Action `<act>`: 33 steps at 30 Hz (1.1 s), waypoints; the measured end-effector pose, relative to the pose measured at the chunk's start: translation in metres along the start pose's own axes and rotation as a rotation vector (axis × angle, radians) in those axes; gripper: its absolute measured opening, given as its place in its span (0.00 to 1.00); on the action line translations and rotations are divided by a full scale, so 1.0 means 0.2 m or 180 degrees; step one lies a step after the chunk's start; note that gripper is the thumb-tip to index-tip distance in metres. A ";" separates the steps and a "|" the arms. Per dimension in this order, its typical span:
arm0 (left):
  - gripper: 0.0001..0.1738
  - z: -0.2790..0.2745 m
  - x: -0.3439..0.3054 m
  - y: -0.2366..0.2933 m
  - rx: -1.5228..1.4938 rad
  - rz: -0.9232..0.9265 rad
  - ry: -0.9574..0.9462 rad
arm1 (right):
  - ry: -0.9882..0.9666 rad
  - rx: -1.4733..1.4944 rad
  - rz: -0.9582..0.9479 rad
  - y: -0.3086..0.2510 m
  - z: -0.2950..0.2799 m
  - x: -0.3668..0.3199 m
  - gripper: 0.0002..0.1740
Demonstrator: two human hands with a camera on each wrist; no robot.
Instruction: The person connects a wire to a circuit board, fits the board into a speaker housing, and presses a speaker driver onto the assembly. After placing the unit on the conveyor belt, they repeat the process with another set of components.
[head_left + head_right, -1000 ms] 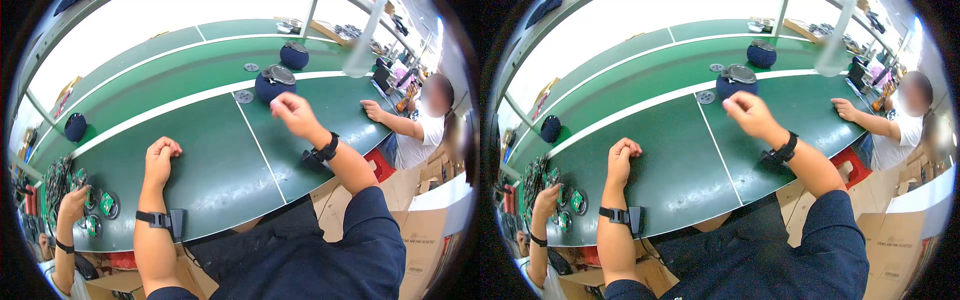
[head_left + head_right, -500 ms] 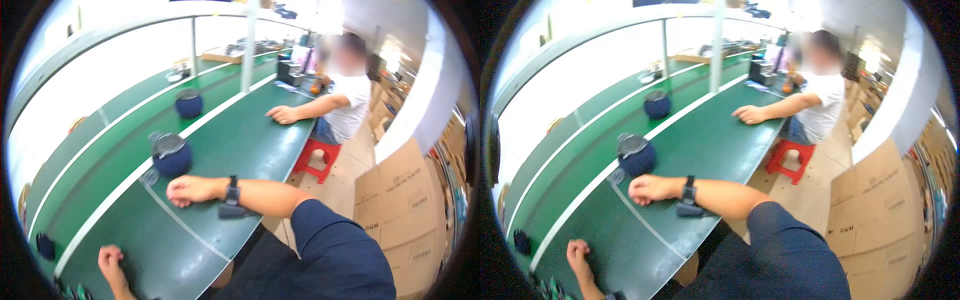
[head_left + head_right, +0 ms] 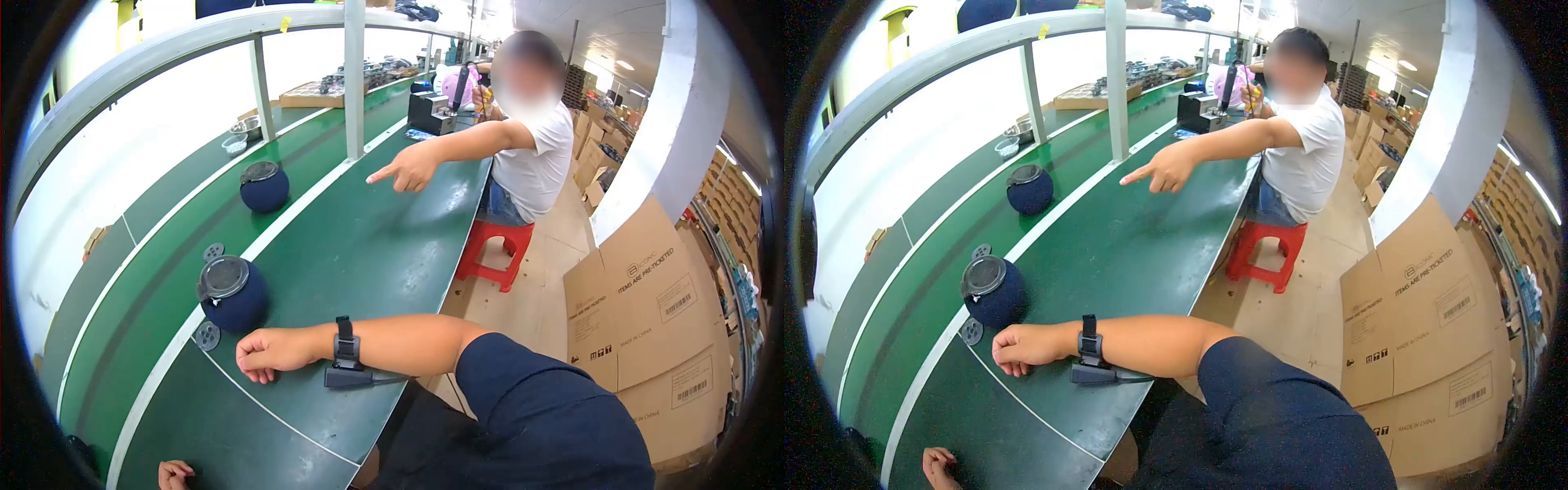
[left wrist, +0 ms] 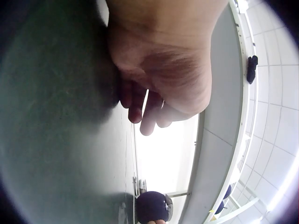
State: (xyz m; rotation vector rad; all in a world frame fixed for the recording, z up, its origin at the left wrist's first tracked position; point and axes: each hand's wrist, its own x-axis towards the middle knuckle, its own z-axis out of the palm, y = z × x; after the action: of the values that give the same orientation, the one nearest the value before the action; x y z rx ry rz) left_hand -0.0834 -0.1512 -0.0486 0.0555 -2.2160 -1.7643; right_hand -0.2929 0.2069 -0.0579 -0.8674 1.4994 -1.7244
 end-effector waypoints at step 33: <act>0.05 0.04 0.00 0.03 0.0282 -0.0003 -0.0241 | -0.0419 -0.1455 -0.0098 -0.12 0.10 -0.14 0.19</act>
State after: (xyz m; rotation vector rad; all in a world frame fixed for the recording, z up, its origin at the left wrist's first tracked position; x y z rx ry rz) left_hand -0.0841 -0.1429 -0.0442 0.0094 -2.3470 -1.6947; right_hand -0.2628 0.2220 -0.0339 -1.2133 1.8277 -1.3305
